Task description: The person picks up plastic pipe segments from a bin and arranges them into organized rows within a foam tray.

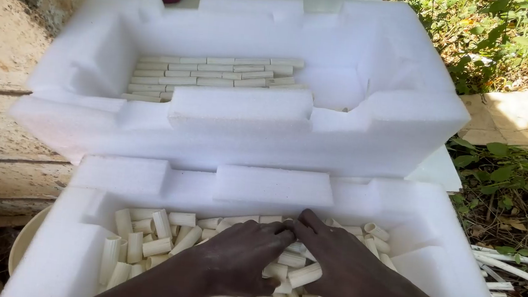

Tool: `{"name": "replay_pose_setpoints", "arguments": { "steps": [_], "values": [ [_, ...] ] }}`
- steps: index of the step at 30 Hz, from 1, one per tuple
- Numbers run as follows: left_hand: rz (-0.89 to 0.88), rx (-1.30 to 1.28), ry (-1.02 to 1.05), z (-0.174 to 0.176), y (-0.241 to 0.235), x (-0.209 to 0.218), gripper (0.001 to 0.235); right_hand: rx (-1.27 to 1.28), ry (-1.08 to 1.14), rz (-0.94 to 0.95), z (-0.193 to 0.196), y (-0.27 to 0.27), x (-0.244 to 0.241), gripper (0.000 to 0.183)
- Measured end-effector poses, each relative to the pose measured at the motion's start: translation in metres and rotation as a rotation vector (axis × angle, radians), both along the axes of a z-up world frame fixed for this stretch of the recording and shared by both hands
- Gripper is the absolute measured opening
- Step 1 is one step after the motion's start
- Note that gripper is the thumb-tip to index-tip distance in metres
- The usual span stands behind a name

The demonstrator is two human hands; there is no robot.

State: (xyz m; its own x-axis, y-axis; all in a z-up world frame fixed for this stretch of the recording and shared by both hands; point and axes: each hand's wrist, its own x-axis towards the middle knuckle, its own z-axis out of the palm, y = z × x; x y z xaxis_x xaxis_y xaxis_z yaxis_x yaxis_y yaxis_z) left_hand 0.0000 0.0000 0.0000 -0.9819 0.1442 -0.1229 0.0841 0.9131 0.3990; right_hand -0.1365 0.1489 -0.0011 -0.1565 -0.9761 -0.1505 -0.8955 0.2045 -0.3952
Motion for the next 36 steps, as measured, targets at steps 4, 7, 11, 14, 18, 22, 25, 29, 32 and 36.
{"name": "replay_pose_setpoints", "arguments": {
  "steps": [4, 7, 11, 14, 18, 22, 25, 29, 32, 36],
  "values": [
    [0.146, 0.176, -0.12, 0.002, -0.005, 0.002, 0.065, -0.219, -0.178, 0.034, 0.007, 0.001, -0.01, 0.042],
    [0.118, 0.17, -0.044, -0.005, -0.004, 0.002, 0.073, -0.131, -0.232, 0.053, 0.013, -0.001, -0.008, 0.034],
    [0.065, 0.138, -0.052, -0.005, -0.004, -0.001, 0.056, -0.047, -0.216, 0.031, 0.01, -0.002, -0.013, 0.016],
    [-0.02, 0.152, -0.01, -0.018, -0.016, 0.005, 0.056, -0.08, -0.247, 0.088, 0.01, 0.0, -0.016, 0.026],
    [-0.017, 0.129, -0.255, 0.022, -0.026, 0.006, 0.048, 0.011, -0.26, 0.101, 0.022, 0.001, -0.026, 0.036],
    [-0.058, 0.171, -0.28, 0.021, -0.022, 0.012, 0.063, -0.007, -0.377, 0.265, 0.032, 0.005, -0.021, 0.049],
    [-0.014, 0.07, -0.308, 0.016, -0.01, 0.008, 0.072, 0.17, -0.274, 0.202, 0.037, 0.005, -0.018, 0.057],
    [-0.101, -0.057, -0.115, -0.006, -0.004, 0.003, 0.069, 0.226, -0.279, 0.233, 0.027, 0.005, -0.018, 0.076],
    [-0.115, -0.116, -0.098, -0.017, 0.005, 0.003, 0.068, 0.255, -0.266, 0.201, 0.026, 0.006, -0.003, 0.085],
    [-0.117, -0.167, -0.095, -0.014, 0.011, 0.003, 0.057, 0.288, -0.112, 0.113, 0.021, 0.005, 0.008, 0.054]
  ]
}}
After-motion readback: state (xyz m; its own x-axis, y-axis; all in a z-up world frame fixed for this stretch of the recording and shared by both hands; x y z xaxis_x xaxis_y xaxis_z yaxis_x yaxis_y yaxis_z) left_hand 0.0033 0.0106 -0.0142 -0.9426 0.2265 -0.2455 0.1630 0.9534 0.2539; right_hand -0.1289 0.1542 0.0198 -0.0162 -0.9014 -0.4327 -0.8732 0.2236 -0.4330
